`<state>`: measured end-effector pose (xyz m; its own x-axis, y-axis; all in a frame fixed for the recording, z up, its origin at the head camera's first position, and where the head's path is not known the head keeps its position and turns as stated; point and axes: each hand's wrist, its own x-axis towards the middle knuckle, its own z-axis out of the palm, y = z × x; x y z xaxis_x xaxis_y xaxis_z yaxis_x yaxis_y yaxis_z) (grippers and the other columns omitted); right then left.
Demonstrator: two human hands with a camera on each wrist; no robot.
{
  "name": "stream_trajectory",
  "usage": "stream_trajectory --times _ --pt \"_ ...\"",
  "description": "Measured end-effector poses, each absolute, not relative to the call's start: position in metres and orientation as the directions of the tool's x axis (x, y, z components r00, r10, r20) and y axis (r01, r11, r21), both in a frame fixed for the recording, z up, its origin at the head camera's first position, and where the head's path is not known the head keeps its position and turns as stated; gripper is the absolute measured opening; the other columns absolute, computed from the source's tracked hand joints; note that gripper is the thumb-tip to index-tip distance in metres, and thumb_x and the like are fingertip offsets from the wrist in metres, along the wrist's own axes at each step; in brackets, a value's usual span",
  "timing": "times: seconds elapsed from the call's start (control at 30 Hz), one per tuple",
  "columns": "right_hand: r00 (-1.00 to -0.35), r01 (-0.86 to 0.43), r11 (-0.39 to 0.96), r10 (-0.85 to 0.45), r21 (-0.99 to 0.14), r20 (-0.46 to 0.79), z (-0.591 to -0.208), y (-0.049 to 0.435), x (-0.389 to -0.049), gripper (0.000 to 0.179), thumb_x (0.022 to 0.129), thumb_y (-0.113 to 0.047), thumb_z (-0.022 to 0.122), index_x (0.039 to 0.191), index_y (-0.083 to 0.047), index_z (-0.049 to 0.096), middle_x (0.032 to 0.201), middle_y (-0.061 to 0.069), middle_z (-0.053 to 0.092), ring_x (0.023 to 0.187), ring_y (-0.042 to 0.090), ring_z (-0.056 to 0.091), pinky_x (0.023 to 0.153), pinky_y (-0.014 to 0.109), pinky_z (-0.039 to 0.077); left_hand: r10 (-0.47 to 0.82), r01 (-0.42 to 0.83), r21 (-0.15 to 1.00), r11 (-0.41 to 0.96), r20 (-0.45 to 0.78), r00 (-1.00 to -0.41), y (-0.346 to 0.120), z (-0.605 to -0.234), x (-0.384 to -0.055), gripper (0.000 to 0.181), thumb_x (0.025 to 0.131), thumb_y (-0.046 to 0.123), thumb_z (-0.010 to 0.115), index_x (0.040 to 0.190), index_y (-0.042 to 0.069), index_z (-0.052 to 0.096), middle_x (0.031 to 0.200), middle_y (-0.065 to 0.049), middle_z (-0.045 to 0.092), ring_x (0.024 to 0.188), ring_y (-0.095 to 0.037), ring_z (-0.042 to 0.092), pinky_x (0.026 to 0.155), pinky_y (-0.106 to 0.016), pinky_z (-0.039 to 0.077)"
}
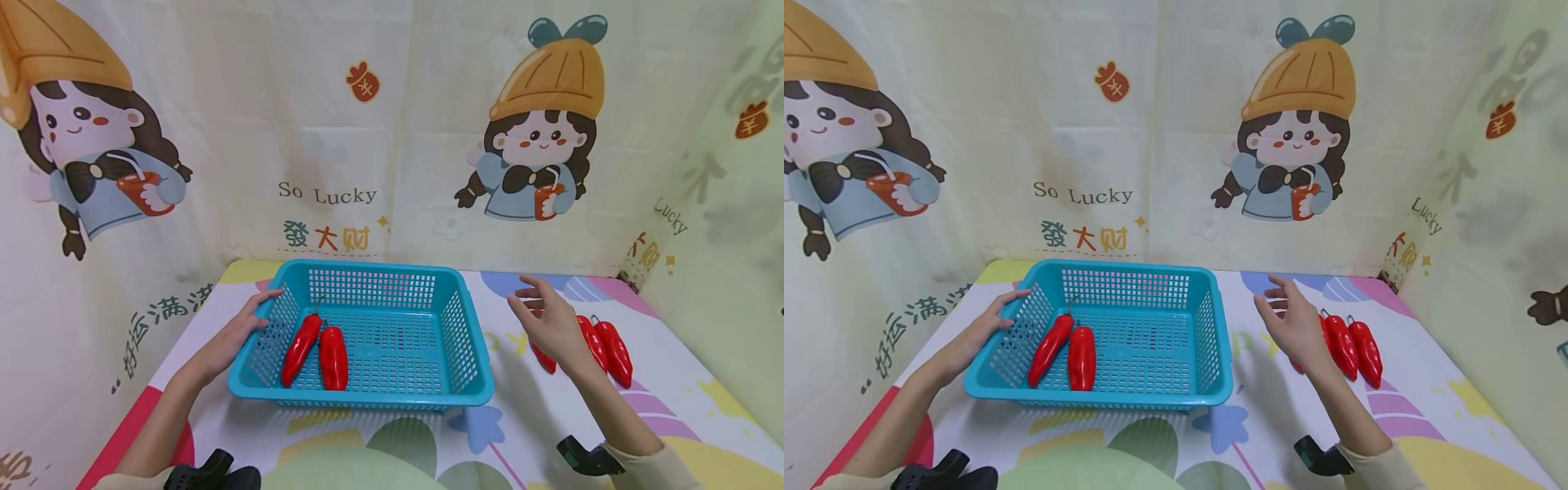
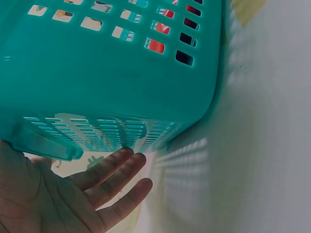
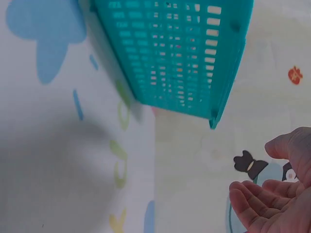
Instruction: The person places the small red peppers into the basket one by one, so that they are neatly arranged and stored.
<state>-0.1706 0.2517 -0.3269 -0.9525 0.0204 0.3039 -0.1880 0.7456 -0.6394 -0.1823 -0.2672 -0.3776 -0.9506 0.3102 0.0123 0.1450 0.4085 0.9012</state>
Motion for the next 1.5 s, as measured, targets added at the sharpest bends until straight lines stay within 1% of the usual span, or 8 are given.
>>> stream_trajectory --times 0.17,0.37,0.6,0.7,0.83,1.0,1.27,1.5 --pt "-0.958 -0.167 0.761 0.025 -0.627 0.285 -0.334 0.263 -0.174 0.069 0.101 -0.04 0.061 0.154 -0.003 0.038 0.139 0.026 0.058 0.12 0.048 0.061 0.083 0.054 0.06 0.306 0.141 0.902 0.408 0.01 -0.952 -0.267 -0.378 -0.181 0.076 0.099 0.025 0.052 0.165 0.023 0.014 0.165 -0.026 0.01 0.141 -0.058 0.023 0.086 -0.051 0.06" --pt "-0.961 -0.15 0.788 0.026 -0.597 0.276 -0.341 0.275 -0.176 0.068 0.099 -0.037 0.064 0.152 -0.002 0.04 0.138 0.028 0.057 0.12 0.048 0.061 0.082 0.053 0.06 0.31 0.146 0.9 0.41 0.012 -0.951 -0.265 -0.377 -0.182 0.075 0.099 0.024 0.051 0.165 0.023 0.015 0.165 -0.026 0.009 0.142 -0.058 0.02 0.087 -0.054 0.059" --pt "-0.975 -0.119 0.854 -0.003 -0.506 0.224 -0.348 0.289 -0.18 0.067 0.097 -0.035 0.066 0.149 0.002 0.044 0.14 0.031 0.054 0.122 0.051 0.057 0.082 0.057 0.06 0.313 0.151 0.898 0.414 0.015 -0.95 -0.266 -0.377 -0.183 0.073 0.1 0.024 0.049 0.165 0.023 0.015 0.165 -0.026 0.009 0.142 -0.058 0.02 0.088 -0.055 0.059" --pt "-0.979 -0.101 0.867 0.003 -0.489 0.206 -0.352 0.294 -0.182 0.067 0.095 -0.032 0.069 0.147 0.003 0.045 0.14 0.032 0.052 0.123 0.051 0.054 0.083 0.059 0.059 0.311 0.147 0.898 0.415 0.012 -0.95 -0.266 -0.377 -0.183 0.074 0.099 0.025 0.05 0.164 0.023 0.015 0.165 -0.026 0.009 0.142 -0.058 0.021 0.087 -0.054 0.059" --pt "-0.979 -0.091 0.88 0.007 -0.465 0.205 -0.357 0.299 -0.185 0.066 0.093 -0.028 0.072 0.144 0.005 0.047 0.136 0.033 0.053 0.12 0.051 0.053 0.083 0.061 0.058 0.304 0.138 0.9 0.415 0.006 -0.953 -0.266 -0.377 -0.182 0.075 0.099 0.025 0.051 0.165 0.024 0.014 0.165 -0.026 0.01 0.142 -0.058 0.021 0.086 -0.052 0.06" --pt "-0.981 -0.083 0.894 0.004 -0.441 0.192 -0.361 0.305 -0.187 0.066 0.091 -0.027 0.074 0.141 0.008 0.049 0.133 0.035 0.053 0.118 0.052 0.051 0.082 0.062 0.057 0.296 0.136 0.898 0.419 0.006 -0.955 -0.266 -0.377 -0.182 0.077 0.099 0.026 0.052 0.165 0.025 0.013 0.166 -0.025 0.008 0.142 -0.058 0.021 0.087 -0.052 0.06" --pt "-0.991 -0.041 0.898 0.018 -0.439 0.13 -0.368 0.311 -0.189 0.07 0.087 -0.027 0.077 0.14 0.009 0.048 0.13 0.036 0.053 0.117 0.053 0.05 0.078 0.059 0.06 0.298 0.138 0.897 0.42 0.008 -0.955 -0.266 -0.378 -0.182 0.077 0.098 0.025 0.052 0.165 0.025 0.014 0.166 -0.025 0.008 0.143 -0.058 0.02 0.088 -0.054 0.059" --pt "-0.998 -0.015 0.892 0.015 -0.451 0.063 -0.373 0.309 -0.19 0.075 0.083 -0.024 0.081 0.14 0.01 0.047 0.127 0.035 0.053 0.117 0.053 0.05 0.073 0.052 0.062 0.301 0.143 0.895 0.423 0.01 -0.954 -0.266 -0.378 -0.182 0.077 0.098 0.025 0.052 0.165 0.025 0.014 0.166 -0.025 0.007 0.143 -0.058 0.019 0.088 -0.055 0.059"
